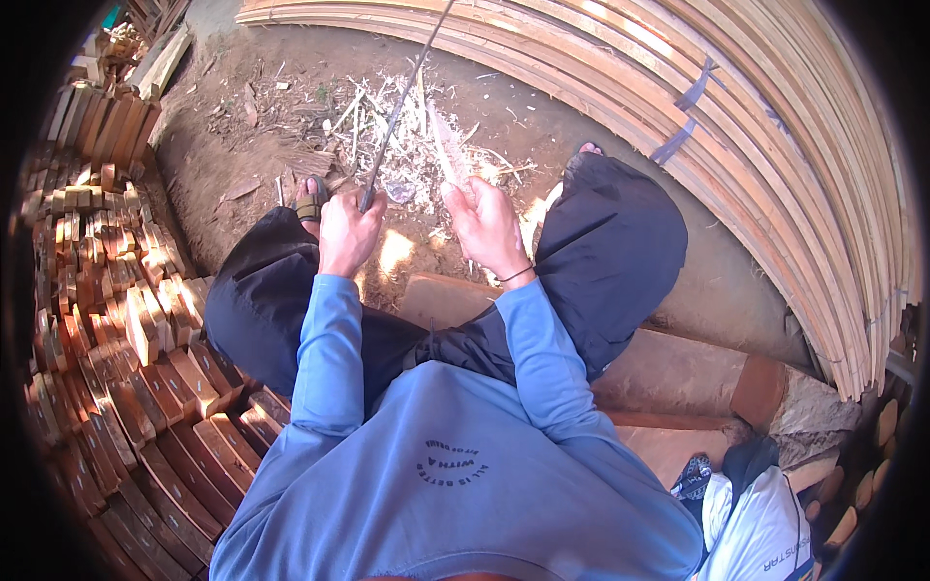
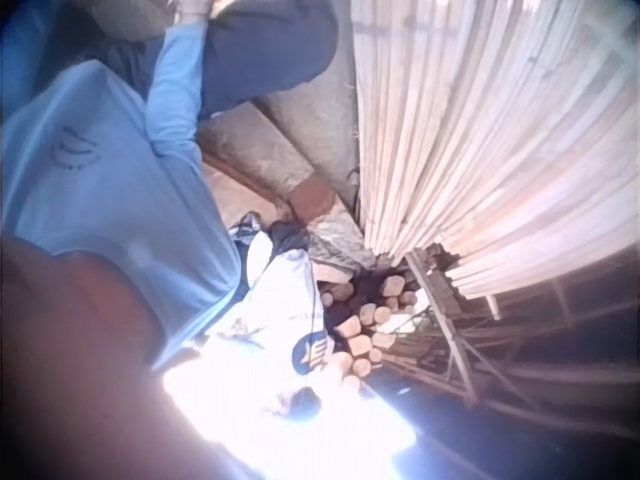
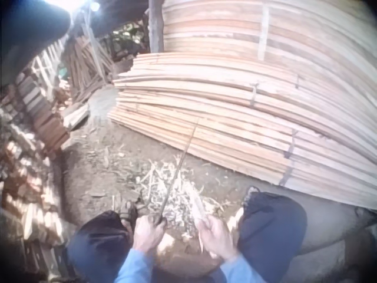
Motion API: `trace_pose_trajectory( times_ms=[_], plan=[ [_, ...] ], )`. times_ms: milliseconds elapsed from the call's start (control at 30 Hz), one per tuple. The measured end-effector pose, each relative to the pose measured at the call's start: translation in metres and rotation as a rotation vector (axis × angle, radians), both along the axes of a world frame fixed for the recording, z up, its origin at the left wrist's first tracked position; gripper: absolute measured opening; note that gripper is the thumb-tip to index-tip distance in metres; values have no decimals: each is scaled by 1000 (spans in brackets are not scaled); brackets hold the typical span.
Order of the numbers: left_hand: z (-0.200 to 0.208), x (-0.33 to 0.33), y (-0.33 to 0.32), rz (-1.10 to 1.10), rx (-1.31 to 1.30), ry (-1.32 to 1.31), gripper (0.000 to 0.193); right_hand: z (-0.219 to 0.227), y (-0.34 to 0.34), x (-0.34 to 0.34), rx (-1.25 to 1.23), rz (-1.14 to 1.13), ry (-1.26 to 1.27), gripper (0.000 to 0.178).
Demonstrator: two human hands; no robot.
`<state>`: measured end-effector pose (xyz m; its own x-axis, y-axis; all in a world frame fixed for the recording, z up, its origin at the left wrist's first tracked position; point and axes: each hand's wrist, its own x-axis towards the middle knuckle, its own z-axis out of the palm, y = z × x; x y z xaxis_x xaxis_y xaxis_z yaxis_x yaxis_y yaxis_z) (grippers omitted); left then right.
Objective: The person whittles a small piece of wood using a large blade by hand, shaving off thin strips onto the ground.
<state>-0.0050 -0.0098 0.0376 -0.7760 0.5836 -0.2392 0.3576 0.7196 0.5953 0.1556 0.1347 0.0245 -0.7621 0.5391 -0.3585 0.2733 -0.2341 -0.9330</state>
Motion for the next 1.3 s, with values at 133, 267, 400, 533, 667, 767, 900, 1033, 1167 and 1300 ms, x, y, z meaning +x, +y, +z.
trace_pose_trajectory(
  times_ms=[133,267,400,533,667,767,900,1033,1167,1300],
  plan=[
    [21,11,-1,-98,-34,-74,29,2,1,-3,-86,-43,12,23],
    [12,16,0,-135,-74,-50,26,-3,0,0,-20,-23,69,26],
    [-15,16,4,-87,-121,-7,24,-6,-5,2,-77,12,142,21],
    [-13,12,12,-85,-129,72,23,-5,-4,3,-209,-5,170,18],
    [-17,7,15,-83,-157,52,23,-9,-4,5,-232,7,167,16],
    [-20,3,18,-66,-161,48,23,-13,-4,6,-211,20,152,16],
    [-21,-3,21,-40,-149,95,23,-5,-9,10,-297,37,169,16],
    [-23,-5,23,-36,-135,132,24,-1,-6,11,-309,56,164,17],
    [-20,-25,24,131,-171,121,31,2,-14,24,-314,169,158,22],
    [-45,-45,13,258,-88,230,36,4,-11,26,-335,147,160,24]
  ],
)
